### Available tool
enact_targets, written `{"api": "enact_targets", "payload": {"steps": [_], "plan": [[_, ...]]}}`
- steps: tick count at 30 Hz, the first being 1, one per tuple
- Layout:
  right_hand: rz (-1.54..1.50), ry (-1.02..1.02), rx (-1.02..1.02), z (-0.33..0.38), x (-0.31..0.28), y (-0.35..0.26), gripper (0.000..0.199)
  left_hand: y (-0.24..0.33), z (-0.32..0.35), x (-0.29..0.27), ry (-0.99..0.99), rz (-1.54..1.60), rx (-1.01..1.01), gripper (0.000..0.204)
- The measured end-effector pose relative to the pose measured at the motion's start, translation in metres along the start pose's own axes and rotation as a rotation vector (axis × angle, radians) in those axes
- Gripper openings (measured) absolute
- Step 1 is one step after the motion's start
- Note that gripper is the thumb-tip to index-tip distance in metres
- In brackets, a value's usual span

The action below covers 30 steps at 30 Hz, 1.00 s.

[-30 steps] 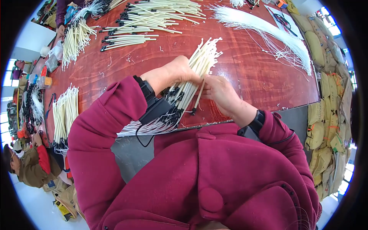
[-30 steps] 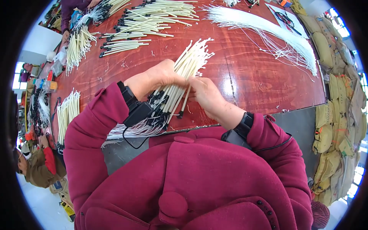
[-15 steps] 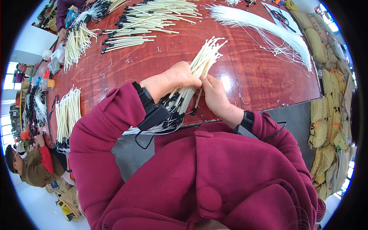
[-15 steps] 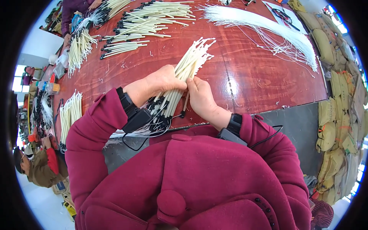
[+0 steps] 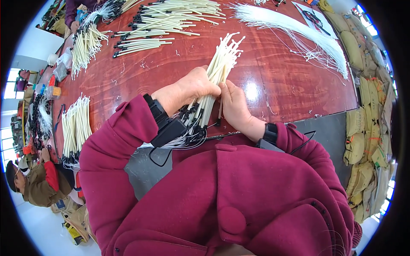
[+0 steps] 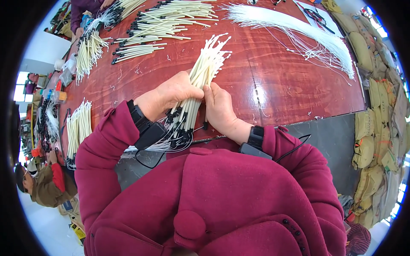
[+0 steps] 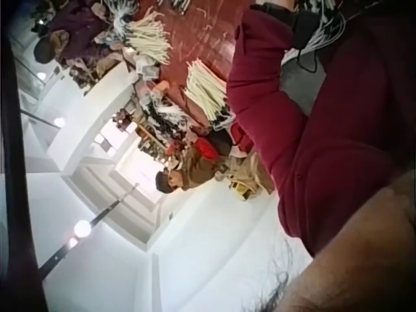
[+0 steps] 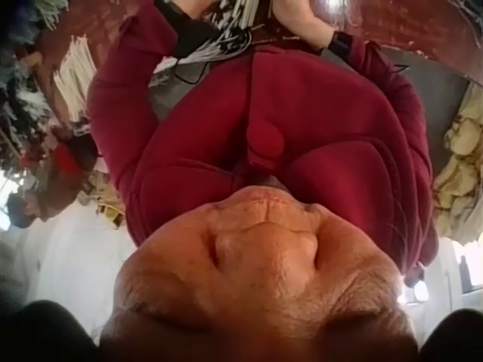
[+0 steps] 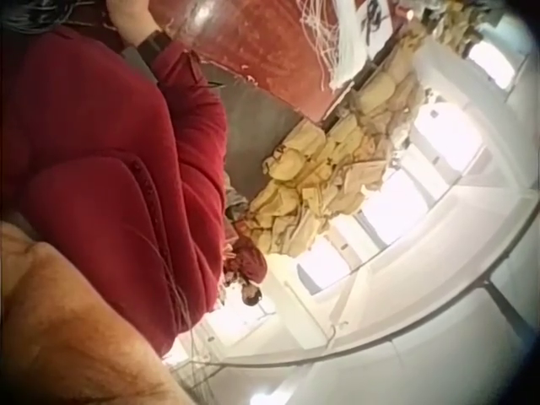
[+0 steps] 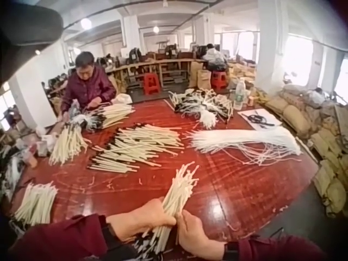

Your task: Manual assembly of calligraphy brushes by organizing bristles and fitting them into handles.

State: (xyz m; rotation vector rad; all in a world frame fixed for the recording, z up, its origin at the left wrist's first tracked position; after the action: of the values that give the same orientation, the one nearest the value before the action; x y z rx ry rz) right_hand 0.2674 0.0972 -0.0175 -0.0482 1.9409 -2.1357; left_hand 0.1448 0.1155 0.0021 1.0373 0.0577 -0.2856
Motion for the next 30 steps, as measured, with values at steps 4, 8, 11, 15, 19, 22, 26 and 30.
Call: {"api": "enact_targets", "payload": {"steps": [4,8,11,15,19,22,26,30], "plan": [[0.040,0.048,-0.095,-0.002,0.000,-0.001,0.031,0.003,0.005,0.001,0.009,0.099,0.078,0.045],[0.055,0.129,-0.272,0.003,-0.002,-0.026,0.029,0.003,0.006,-0.005,0.092,0.105,0.147,0.047],[0.029,0.150,-0.318,0.002,0.000,-0.037,0.028,0.006,0.009,-0.012,0.155,0.111,0.195,0.044],[0.019,0.179,-0.405,-0.005,0.001,-0.062,0.028,0.034,0.021,-0.028,0.318,0.031,0.463,0.043],[-0.026,0.208,-0.512,-0.024,0.003,-0.090,0.029,0.078,0.043,-0.050,0.542,-0.207,0.661,0.044],[-0.083,0.169,-0.522,-0.029,0.009,-0.125,0.030,0.113,0.070,-0.066,0.712,-0.262,0.915,0.041],[-0.117,0.133,-0.497,-0.026,0.016,-0.142,0.031,0.130,0.108,-0.065,0.658,-0.091,1.506,0.050],[-0.265,0.097,-0.481,-0.022,0.032,-0.120,0.031,0.087,0.086,-0.070,0.774,0.015,1.027,0.044]]}}
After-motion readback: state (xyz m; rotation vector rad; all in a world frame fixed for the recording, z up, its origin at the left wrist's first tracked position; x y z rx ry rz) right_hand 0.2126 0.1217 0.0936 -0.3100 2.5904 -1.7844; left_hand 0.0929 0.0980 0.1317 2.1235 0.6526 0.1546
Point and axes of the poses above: each hand's wrist, its own z-axis away from the middle knuckle, its own x-axis out of the palm, y = z × x, the point moved 8 cm from there along -z, towards the middle knuckle, and after that the axes turned 8 degrees about y, right-handed, at the moved point
